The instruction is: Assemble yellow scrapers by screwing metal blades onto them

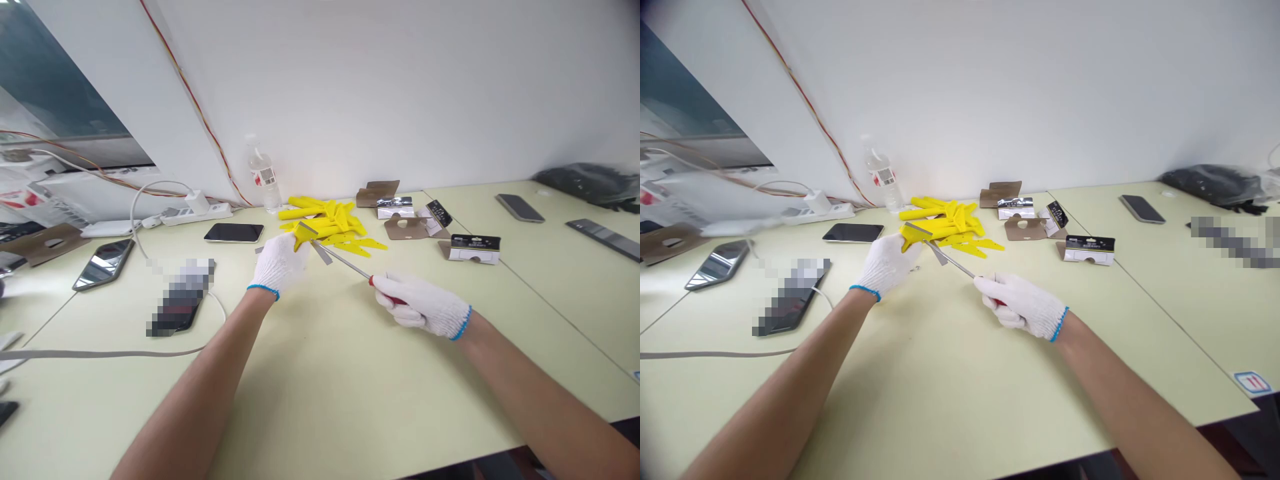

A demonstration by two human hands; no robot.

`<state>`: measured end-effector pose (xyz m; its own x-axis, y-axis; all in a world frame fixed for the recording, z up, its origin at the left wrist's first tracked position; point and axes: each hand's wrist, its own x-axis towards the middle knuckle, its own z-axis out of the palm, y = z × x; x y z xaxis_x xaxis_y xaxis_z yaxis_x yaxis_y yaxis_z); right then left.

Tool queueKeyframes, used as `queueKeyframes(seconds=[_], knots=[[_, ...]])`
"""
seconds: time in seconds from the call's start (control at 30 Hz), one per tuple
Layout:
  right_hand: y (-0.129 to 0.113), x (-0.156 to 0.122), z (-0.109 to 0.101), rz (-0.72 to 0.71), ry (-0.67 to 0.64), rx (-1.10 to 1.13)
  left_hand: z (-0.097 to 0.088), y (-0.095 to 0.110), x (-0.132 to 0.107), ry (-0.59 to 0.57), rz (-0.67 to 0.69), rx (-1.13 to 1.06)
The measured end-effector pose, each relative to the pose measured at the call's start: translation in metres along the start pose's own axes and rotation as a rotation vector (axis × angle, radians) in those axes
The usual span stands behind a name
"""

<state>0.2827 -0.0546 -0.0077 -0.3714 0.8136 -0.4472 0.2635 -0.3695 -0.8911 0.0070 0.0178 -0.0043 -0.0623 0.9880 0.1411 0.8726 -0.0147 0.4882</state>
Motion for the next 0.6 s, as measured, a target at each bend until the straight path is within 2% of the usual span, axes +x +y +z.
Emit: queueKeyframes(seconds=[0.13,0.23,0.3,0.47,0.53,0.6], knots=[[0.006,0.006,0.006,-0.088,0.297,-0.412,0.0,0.0,-0.001,0.009,0.005,0.009],[0.014,0.012,0.005,-0.244,0.384,-0.659,0.001,-0.001,-0.001,0.01,0.008,0.007],[0.015,0.013,0.003,-0.255,0.405,-0.674,0.001,-0.001,-0.001,0.005,0.019,0.002],[0.007,0.007,0.002,-0.04,0.336,-0.441,-0.001,-0.001,0.0,0.007,0.006,0.005],[0.006,0.006,0.004,-0.07,0.379,-0.472,-0.002,-0.001,0.001,0.011,-0.002,0.009],[0.007,0.008,0.006,-0.178,0.453,-0.604,-0.002,-0.002,0.001,0.017,-0.007,0.012]])
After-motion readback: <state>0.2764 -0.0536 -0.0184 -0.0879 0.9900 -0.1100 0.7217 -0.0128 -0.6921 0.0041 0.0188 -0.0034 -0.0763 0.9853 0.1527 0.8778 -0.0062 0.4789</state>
